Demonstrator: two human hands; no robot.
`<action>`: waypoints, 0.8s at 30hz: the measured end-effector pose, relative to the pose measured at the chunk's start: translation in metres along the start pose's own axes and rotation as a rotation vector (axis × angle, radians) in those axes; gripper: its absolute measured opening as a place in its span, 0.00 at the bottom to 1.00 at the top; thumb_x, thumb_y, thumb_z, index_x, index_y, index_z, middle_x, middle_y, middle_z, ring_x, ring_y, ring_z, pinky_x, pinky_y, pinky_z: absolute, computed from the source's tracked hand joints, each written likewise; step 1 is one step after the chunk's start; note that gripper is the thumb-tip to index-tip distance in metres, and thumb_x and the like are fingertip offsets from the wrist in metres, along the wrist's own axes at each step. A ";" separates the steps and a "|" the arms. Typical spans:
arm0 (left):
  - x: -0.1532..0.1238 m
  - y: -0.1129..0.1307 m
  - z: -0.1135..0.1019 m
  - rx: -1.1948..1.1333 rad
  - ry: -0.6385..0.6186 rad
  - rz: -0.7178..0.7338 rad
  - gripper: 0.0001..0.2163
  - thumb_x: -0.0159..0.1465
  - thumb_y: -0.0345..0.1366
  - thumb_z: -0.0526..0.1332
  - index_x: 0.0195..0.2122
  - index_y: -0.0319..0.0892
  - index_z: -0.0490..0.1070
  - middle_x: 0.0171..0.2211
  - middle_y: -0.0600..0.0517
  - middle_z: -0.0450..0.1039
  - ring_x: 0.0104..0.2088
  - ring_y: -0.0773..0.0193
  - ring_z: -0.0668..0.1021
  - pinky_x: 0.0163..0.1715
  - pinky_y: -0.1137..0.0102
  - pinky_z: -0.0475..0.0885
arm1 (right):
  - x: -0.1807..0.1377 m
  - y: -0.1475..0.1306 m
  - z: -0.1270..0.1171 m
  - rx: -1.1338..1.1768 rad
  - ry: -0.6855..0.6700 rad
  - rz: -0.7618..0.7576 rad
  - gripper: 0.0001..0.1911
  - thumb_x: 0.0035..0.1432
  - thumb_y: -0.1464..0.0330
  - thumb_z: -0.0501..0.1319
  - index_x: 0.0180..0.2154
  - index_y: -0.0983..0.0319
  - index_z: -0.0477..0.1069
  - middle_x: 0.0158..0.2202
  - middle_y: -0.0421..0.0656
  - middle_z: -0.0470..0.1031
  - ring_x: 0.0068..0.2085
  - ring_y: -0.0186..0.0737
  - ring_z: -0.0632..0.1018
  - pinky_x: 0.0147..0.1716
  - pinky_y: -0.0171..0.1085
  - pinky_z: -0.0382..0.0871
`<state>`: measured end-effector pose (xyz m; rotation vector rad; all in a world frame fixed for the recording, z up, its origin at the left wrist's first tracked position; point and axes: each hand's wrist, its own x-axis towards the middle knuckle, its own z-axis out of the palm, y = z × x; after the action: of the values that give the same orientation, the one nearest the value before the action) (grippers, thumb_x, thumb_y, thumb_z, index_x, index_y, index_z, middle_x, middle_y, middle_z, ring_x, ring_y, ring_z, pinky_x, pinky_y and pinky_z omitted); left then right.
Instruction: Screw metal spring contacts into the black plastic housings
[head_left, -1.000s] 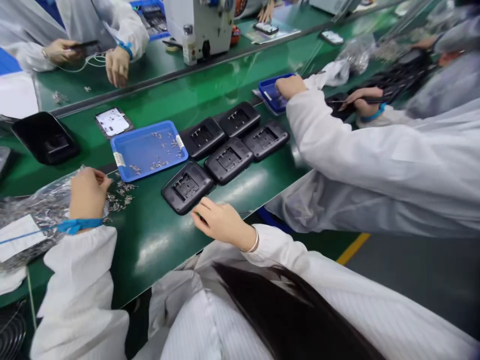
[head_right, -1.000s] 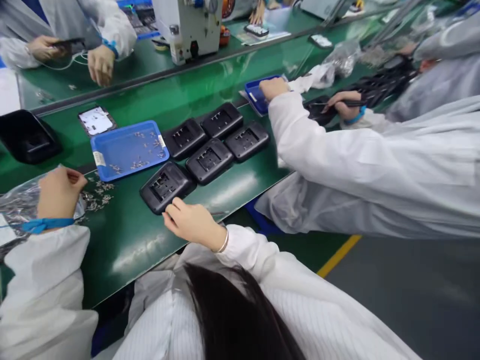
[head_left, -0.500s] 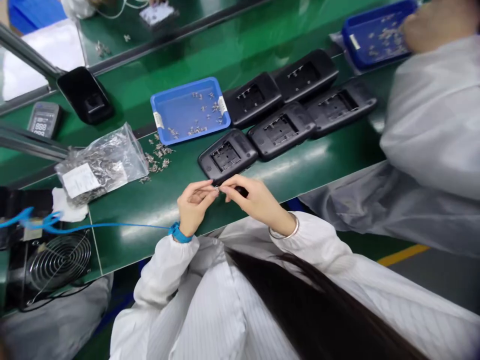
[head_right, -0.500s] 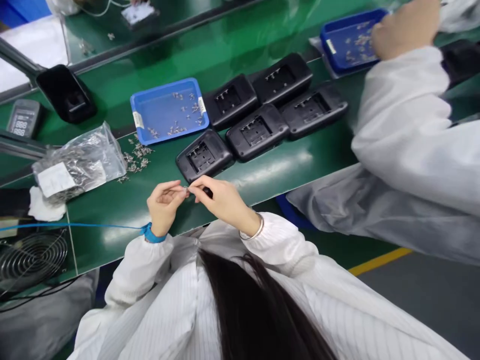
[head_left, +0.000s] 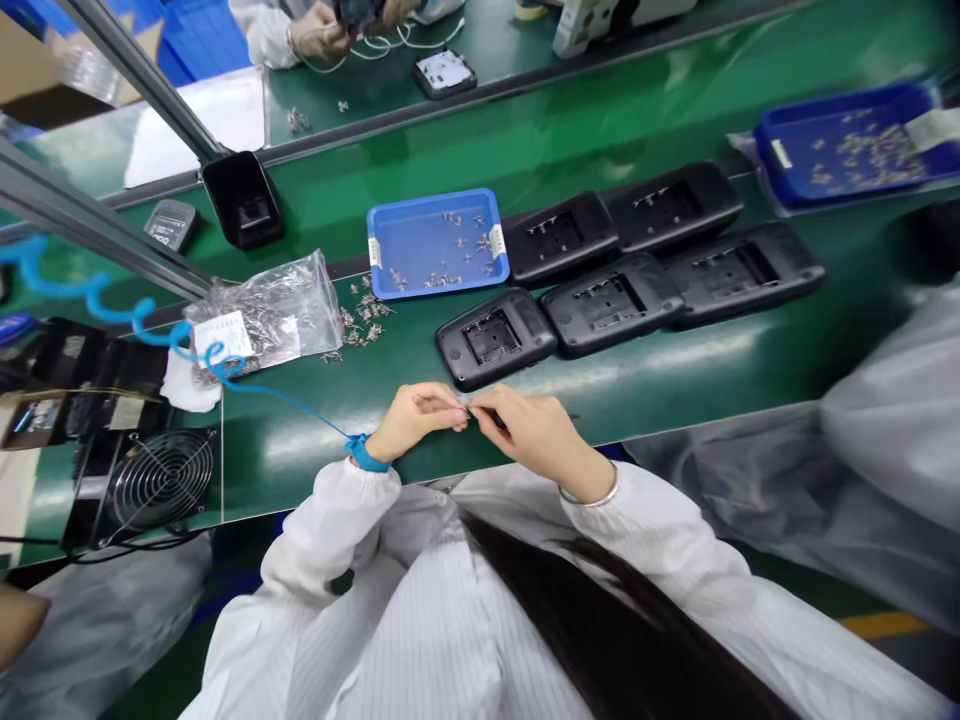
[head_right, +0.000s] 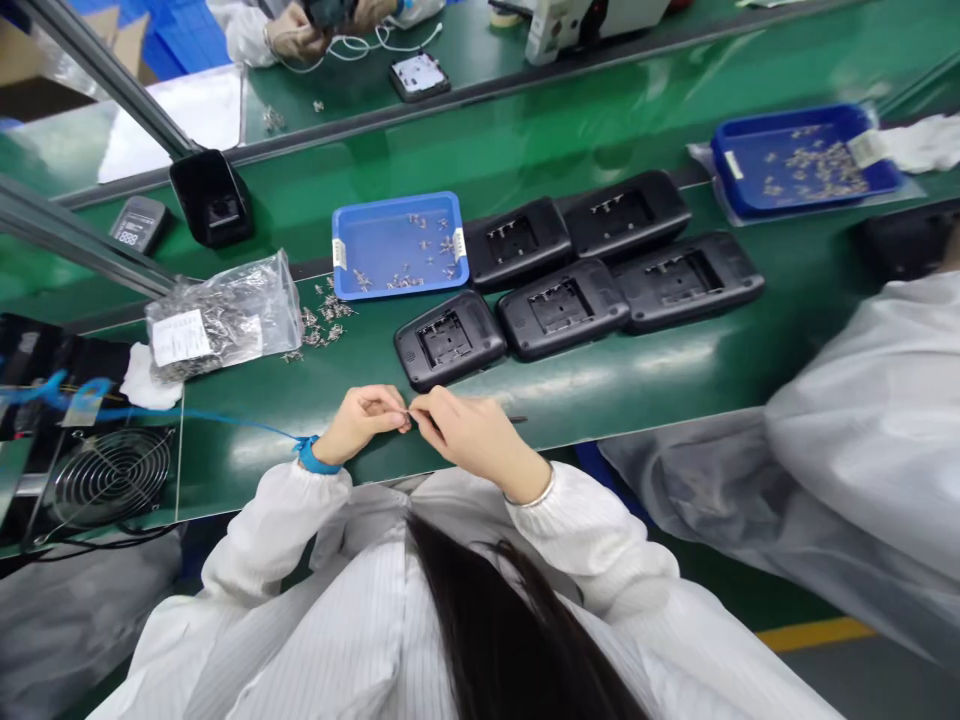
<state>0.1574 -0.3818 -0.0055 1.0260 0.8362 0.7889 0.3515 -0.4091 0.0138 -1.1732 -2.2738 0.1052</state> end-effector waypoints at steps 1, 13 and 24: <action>-0.001 -0.001 -0.001 0.012 -0.008 0.019 0.14 0.50 0.42 0.75 0.25 0.37 0.75 0.26 0.51 0.75 0.26 0.68 0.78 0.31 0.71 0.76 | 0.002 0.003 -0.002 -0.001 -0.015 0.010 0.15 0.70 0.65 0.49 0.38 0.62 0.72 0.32 0.39 0.77 0.26 0.28 0.74 0.24 0.31 0.57; -0.019 -0.009 -0.002 0.834 0.258 0.505 0.03 0.61 0.38 0.68 0.33 0.47 0.79 0.48 0.50 0.76 0.58 0.55 0.72 0.60 0.52 0.65 | -0.031 -0.048 -0.002 -0.085 -0.347 0.120 0.20 0.69 0.63 0.48 0.52 0.63 0.73 0.50 0.46 0.76 0.31 0.31 0.77 0.21 0.34 0.60; -0.019 -0.010 0.004 0.977 0.277 0.430 0.02 0.60 0.34 0.66 0.31 0.45 0.74 0.43 0.52 0.77 0.56 0.54 0.73 0.61 0.53 0.63 | -0.040 -0.050 -0.001 0.084 -0.364 0.106 0.19 0.68 0.65 0.51 0.55 0.62 0.71 0.51 0.45 0.77 0.35 0.32 0.79 0.23 0.34 0.67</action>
<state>0.1543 -0.4027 -0.0095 2.0405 1.3108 0.9034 0.3337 -0.4708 0.0122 -1.3168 -2.4850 0.4864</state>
